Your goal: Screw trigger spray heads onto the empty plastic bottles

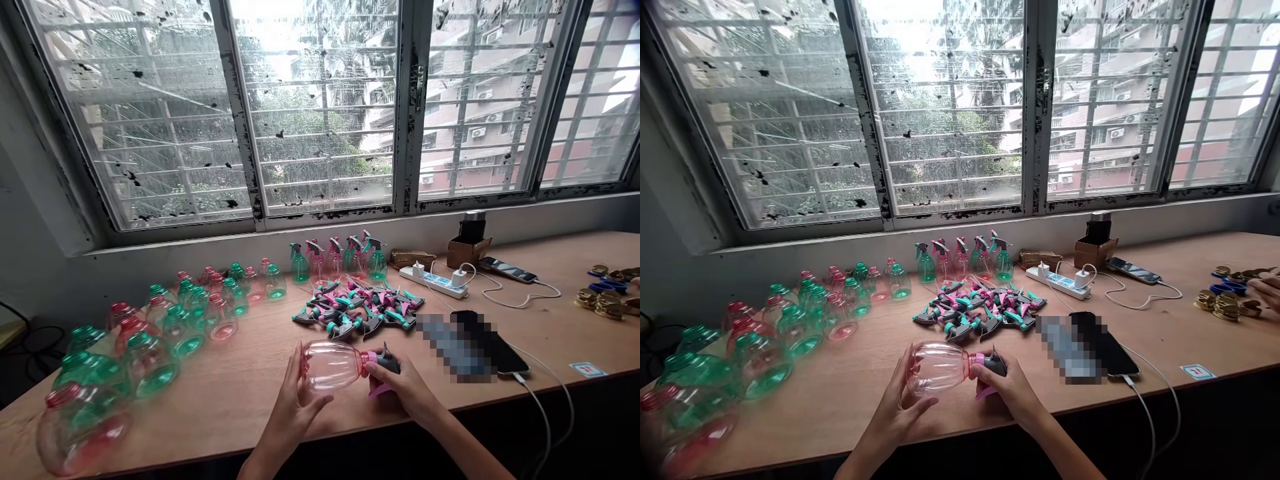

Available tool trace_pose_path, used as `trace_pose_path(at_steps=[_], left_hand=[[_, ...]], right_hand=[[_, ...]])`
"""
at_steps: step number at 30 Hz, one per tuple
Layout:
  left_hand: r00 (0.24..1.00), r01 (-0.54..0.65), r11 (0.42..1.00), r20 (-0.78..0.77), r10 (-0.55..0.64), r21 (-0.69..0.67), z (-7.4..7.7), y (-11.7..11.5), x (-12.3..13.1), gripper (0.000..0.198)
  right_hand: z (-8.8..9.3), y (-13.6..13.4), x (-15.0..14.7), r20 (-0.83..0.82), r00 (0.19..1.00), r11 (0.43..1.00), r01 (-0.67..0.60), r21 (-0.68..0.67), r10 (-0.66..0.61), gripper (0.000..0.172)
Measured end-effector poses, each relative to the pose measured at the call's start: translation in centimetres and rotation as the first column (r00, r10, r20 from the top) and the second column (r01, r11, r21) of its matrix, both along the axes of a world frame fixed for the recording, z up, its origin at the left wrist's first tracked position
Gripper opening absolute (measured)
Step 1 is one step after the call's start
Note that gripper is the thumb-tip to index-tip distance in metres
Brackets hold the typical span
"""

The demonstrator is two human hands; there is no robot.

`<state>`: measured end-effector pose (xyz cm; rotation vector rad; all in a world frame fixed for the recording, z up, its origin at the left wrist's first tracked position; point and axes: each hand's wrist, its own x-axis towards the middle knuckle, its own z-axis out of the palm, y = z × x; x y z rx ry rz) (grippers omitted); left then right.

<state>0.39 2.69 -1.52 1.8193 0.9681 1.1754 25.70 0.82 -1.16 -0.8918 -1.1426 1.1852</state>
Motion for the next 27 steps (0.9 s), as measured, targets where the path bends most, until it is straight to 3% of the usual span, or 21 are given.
trace_pose_path(at_steps=[6,12,16,21,27], left_hand=[[1.0,0.012,1.0,0.001,-0.012,0.004,-0.5,0.0,-0.2,0.096],[0.996,0.052,0.997,0.068,-0.049,-0.049,0.3,-0.5,0.0,0.095],[0.999,0.038,0.999,-0.019,-0.039,-0.017,1.1,-0.8,0.1,0.093],[0.997,0.051,0.998,-0.055,-0.049,0.023,0.7,-1.2,0.2,0.087],[0.994,0.103,0.985,0.04,-0.099,-0.139,1.2,-1.4,0.3,0.105]], right_hand=[[0.4,-0.2,-0.1,0.044,0.998,0.999,-0.034,0.0,0.034,0.041],[0.0,0.0,0.0,0.001,0.999,0.999,-0.039,0.019,0.039,0.036],[0.0,0.1,0.0,-0.036,0.999,1.0,-0.018,0.014,0.018,0.037],[0.0,0.1,0.0,-0.033,0.999,0.999,-0.033,0.0,0.033,0.04],[-0.1,-0.1,0.0,-0.001,0.999,0.999,-0.054,-0.002,0.054,0.04]])
